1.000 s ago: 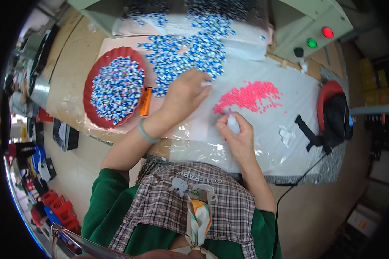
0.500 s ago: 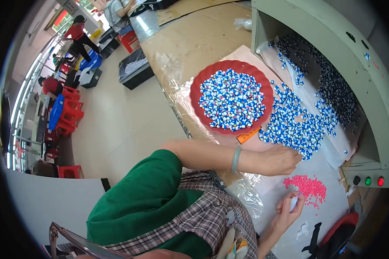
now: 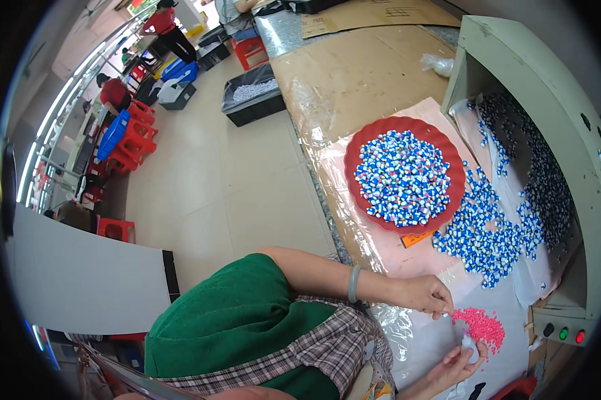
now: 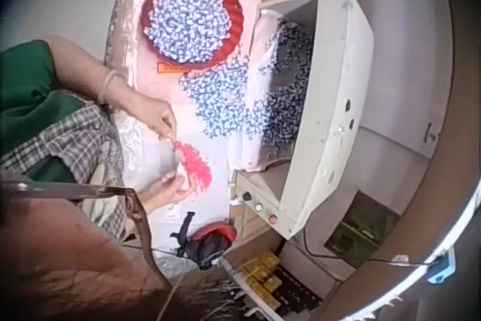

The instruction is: Applying glue to small blue circular plastic parts and attaching small pink decorative components at a factory assembly station.

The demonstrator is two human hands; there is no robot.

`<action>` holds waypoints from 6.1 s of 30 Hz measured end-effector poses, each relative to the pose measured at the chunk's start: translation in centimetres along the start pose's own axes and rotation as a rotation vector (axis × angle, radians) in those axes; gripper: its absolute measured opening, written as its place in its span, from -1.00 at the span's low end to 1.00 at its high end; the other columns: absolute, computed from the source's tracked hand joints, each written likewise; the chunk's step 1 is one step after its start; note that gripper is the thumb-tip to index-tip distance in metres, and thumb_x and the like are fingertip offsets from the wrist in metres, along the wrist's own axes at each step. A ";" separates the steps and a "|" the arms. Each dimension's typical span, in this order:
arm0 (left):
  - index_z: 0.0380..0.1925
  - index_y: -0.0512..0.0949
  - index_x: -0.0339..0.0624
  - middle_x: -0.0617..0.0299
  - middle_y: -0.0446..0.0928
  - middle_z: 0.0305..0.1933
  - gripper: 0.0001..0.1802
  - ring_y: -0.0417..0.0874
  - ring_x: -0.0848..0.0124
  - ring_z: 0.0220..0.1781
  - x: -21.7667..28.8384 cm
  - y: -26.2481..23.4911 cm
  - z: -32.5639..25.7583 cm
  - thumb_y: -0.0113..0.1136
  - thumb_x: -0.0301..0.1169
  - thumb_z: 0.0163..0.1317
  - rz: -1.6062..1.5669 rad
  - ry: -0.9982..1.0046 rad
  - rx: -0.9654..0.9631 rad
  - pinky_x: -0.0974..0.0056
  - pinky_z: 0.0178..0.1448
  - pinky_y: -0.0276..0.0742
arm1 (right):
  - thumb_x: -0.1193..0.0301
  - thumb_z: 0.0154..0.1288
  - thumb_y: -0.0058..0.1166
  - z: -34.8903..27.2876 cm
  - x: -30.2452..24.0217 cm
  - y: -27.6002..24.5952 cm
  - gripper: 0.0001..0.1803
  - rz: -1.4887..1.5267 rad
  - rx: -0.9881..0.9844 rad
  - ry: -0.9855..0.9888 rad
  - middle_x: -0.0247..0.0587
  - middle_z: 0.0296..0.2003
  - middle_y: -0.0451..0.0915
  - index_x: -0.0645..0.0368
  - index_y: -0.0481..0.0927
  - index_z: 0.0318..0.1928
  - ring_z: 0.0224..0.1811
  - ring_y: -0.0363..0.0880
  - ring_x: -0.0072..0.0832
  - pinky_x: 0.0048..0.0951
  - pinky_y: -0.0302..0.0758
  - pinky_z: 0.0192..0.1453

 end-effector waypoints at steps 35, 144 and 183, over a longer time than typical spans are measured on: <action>-0.02 0.50 -0.29 0.20 0.63 -0.15 -0.76 0.62 0.59 -0.12 2.3 1.2 -3.2 0.15 -0.49 0.33 0.113 0.034 0.034 0.54 -0.24 0.38 | 0.38 0.39 0.04 -2.9 -7.4 6.0 -0.54 -0.672 -0.078 -0.543 -0.02 -0.28 0.62 0.37 0.35 0.20 -0.46 0.56 -0.54 -0.59 0.49 -0.45; -0.08 0.54 -0.28 0.04 0.62 -0.21 -0.69 0.65 0.26 -0.30 5.1 2.1 -4.1 0.23 -0.65 0.13 0.829 0.562 0.176 0.35 -0.29 0.55 | 0.55 0.21 0.20 -2.0 0.9 9.1 -0.93 -0.148 -0.049 0.300 -0.45 -0.47 0.54 0.21 0.59 -0.29 -0.58 0.32 -0.80 -0.71 0.21 -0.53; -0.16 0.55 -0.31 0.24 0.63 -0.33 -0.79 0.58 0.61 -0.30 5.8 0.8 -0.7 0.21 -0.41 0.29 0.513 -0.004 -0.056 0.50 -0.26 0.49 | 0.56 0.26 0.12 0.1 -2.7 9.0 -0.81 -0.222 -0.126 0.041 -0.42 -0.39 0.50 0.24 0.56 -0.10 -0.52 0.35 -0.77 -0.70 0.27 -0.47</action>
Point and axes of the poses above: each hand's wrist, its own z-axis towards the middle knuckle, its own y-axis out of the palm, x = y × z, the point moved 6 cm from there along z, towards the middle knuckle
